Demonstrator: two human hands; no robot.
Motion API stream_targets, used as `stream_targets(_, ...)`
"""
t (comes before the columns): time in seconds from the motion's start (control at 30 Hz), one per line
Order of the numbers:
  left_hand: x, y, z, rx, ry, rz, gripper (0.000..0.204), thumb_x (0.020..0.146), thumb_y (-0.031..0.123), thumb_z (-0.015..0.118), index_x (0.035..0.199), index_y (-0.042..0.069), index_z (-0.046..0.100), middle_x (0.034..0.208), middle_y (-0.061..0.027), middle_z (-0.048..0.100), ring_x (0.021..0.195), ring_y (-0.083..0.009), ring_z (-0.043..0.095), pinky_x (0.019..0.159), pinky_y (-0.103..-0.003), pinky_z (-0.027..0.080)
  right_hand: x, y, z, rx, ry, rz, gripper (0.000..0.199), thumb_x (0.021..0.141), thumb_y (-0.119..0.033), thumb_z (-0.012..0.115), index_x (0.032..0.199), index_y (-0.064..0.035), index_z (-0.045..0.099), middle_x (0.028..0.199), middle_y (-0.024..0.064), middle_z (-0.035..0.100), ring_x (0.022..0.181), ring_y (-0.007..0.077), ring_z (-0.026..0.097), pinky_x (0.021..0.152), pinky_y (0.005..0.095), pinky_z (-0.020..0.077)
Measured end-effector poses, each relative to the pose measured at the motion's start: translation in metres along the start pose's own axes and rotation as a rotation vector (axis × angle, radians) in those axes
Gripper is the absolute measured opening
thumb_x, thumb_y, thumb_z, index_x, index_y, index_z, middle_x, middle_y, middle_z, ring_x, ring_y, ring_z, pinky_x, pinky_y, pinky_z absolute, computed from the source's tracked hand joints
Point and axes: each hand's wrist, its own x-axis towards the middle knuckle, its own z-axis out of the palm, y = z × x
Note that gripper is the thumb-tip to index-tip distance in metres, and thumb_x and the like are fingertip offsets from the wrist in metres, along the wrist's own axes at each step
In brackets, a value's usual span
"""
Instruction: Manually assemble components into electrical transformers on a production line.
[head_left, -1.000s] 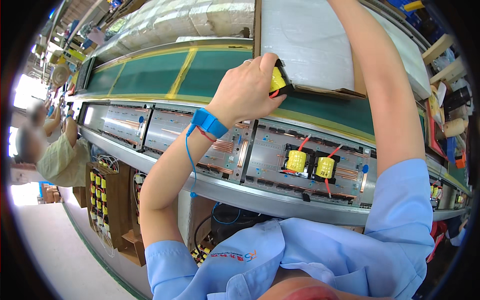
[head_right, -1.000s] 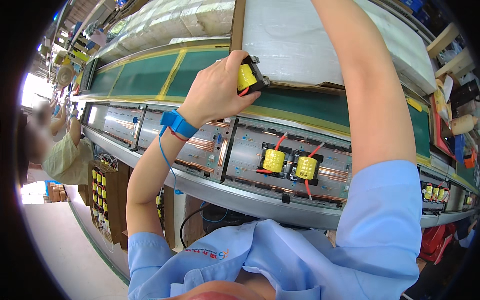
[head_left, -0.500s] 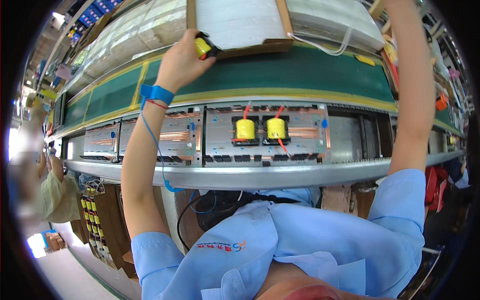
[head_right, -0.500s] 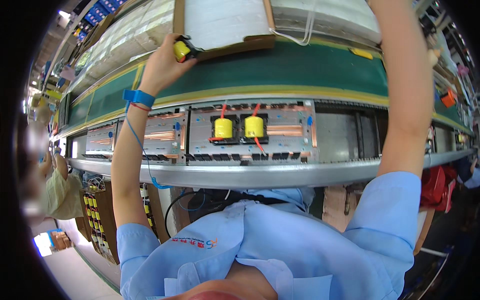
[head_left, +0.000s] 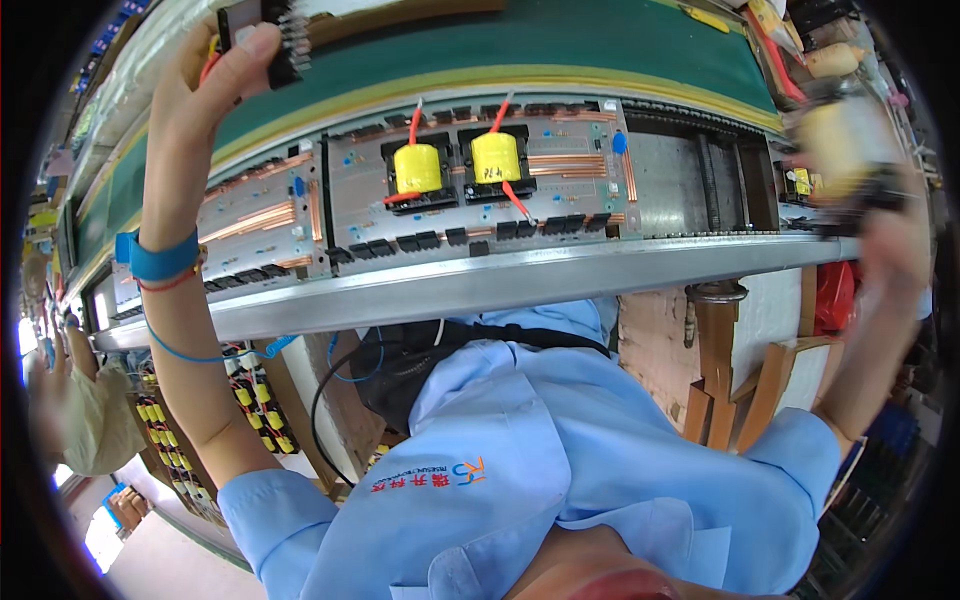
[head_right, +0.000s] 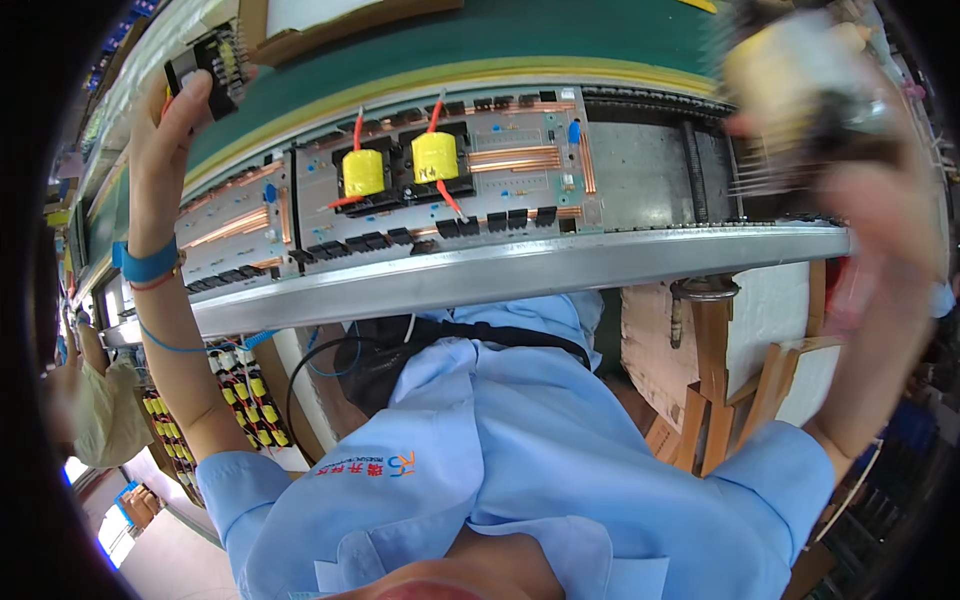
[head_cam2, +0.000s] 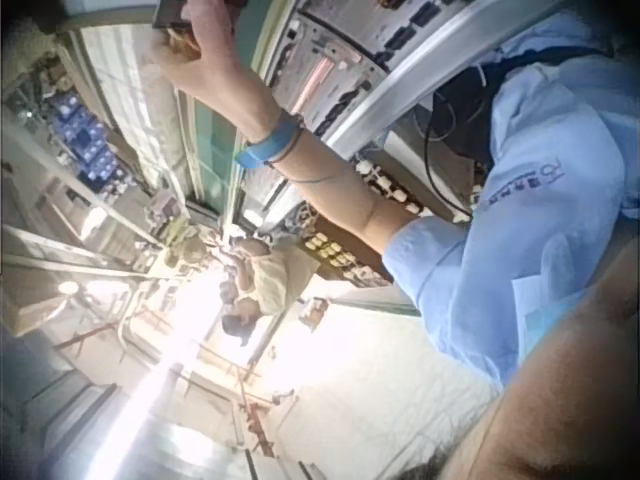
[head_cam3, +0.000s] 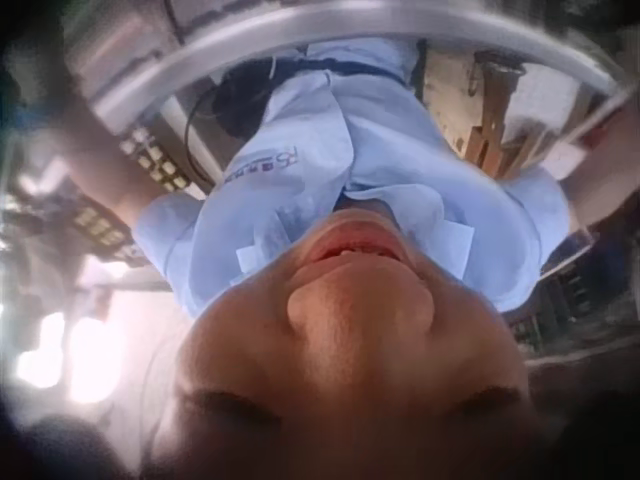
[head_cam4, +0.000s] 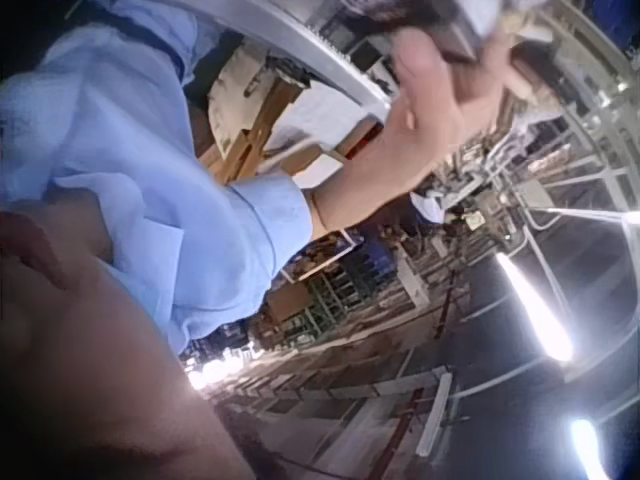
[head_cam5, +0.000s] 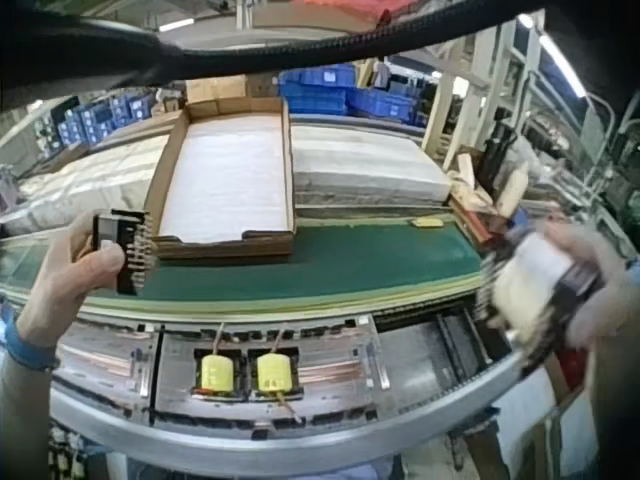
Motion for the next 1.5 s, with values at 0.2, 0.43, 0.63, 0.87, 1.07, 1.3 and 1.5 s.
stream_targets(0.2, -0.036, 0.003, 0.074, -0.246, -0.11, -0.085, 0.067, 0.084, 0.027, 0.077, 0.134, -0.002, 0.042, 0.107, -0.007, 0.061, 0.097, -0.0101, 0.056, 0.08, -0.024, 0.048, 0.057, 0.038, 0.086, 0.041, 0.019, 0.045, 0.069, 0.074, -0.007, 0.079, 0.136, 0.0, 0.047, 0.123, 0.0093, 0.059, 0.111, 0.0174, 0.057, 0.099, 0.0313, 0.0443)
stream_targets(0.43, -0.056, 0.009, 0.081, -0.153, -0.285, -0.26, 0.082, 0.082, 0.037, 0.077, 0.14, -0.004, 0.036, 0.129, -0.0132, 0.052, 0.118, -0.0186, 0.05, 0.104, -0.031, 0.037, 0.079, 0.048, 0.103, -0.056, -0.084, 0.071, 0.071, 0.072, -0.007, 0.082, 0.134, 0.001, 0.049, 0.12, 0.01, 0.06, 0.108, 0.0167, 0.058, 0.083, 0.0254, 0.0516)
stream_targets(0.63, -0.059, -0.011, 0.088, -0.261, -0.269, -0.229, 0.09, 0.077, 0.043, 0.08, 0.14, -0.003, 0.036, 0.133, -0.0153, 0.051, 0.123, -0.0215, 0.049, 0.105, -0.033, 0.037, 0.087, 0.058, 0.111, -0.132, -0.055, 0.109, 0.07, 0.069, -0.01, 0.084, 0.131, -0.0007, 0.054, 0.083, -0.0033, 0.058, 0.058, 0.0006, 0.034, 0.053, 0.0179, 0.0268)
stream_targets(0.87, -0.055, 0.003, 0.086, -0.15, -0.284, -0.265, 0.087, 0.074, 0.041, 0.081, 0.138, -0.003, 0.041, 0.127, -0.0173, 0.057, 0.117, -0.0255, 0.057, 0.103, -0.036, 0.041, 0.092, 0.051, 0.119, -0.404, -0.052, 0.172, 0.072, 0.065, -0.01, 0.083, 0.131, -0.0039, 0.055, 0.063, -0.0082, 0.044, 0.056, 0.0003, 0.035, 0.052, 0.0186, 0.0233)
stream_targets(1.07, -0.049, -0.001, 0.093, -0.263, -0.294, -0.279, 0.09, 0.073, 0.036, 0.083, 0.139, -0.005, 0.039, 0.128, -0.0195, 0.057, 0.117, -0.0265, 0.058, 0.102, -0.036, 0.044, 0.092, 0.057, 0.118, -0.412, -0.012, 0.122, 0.072, 0.065, -0.01, 0.083, 0.131, -0.0041, 0.055, 0.064, -0.0075, 0.046, 0.056, 0.0004, 0.035, 0.051, 0.0181, 0.0229)
stream_targets(1.3, -0.06, -0.005, 0.092, -0.172, -0.191, -0.151, 0.094, 0.073, 0.037, 0.084, 0.142, -0.005, 0.037, 0.13, -0.0206, 0.056, 0.121, -0.0275, 0.056, 0.104, -0.038, 0.042, 0.098, 0.027, 0.142, -0.818, -0.08, 0.093, 0.067, 0.062, -0.011, 0.081, 0.126, -0.007, 0.06, 0.076, 0.0001, 0.056, 0.052, 0.0061, 0.039, 0.049, 0.0218, 0.0322)
stream_targets(1.5, -0.061, -0.01, 0.087, 0.018, -0.215, -0.104, 0.096, 0.071, 0.042, 0.084, 0.142, -0.003, 0.038, 0.131, -0.0213, 0.055, 0.122, -0.0289, 0.055, 0.106, -0.038, 0.041, 0.105, 0.03, 0.149, -0.993, -0.138, -0.09, 0.066, 0.064, -0.007, 0.081, 0.126, -0.0065, 0.06, 0.088, 0.0055, 0.063, 0.067, 0.0117, 0.057, 0.06, 0.0235, 0.0462)
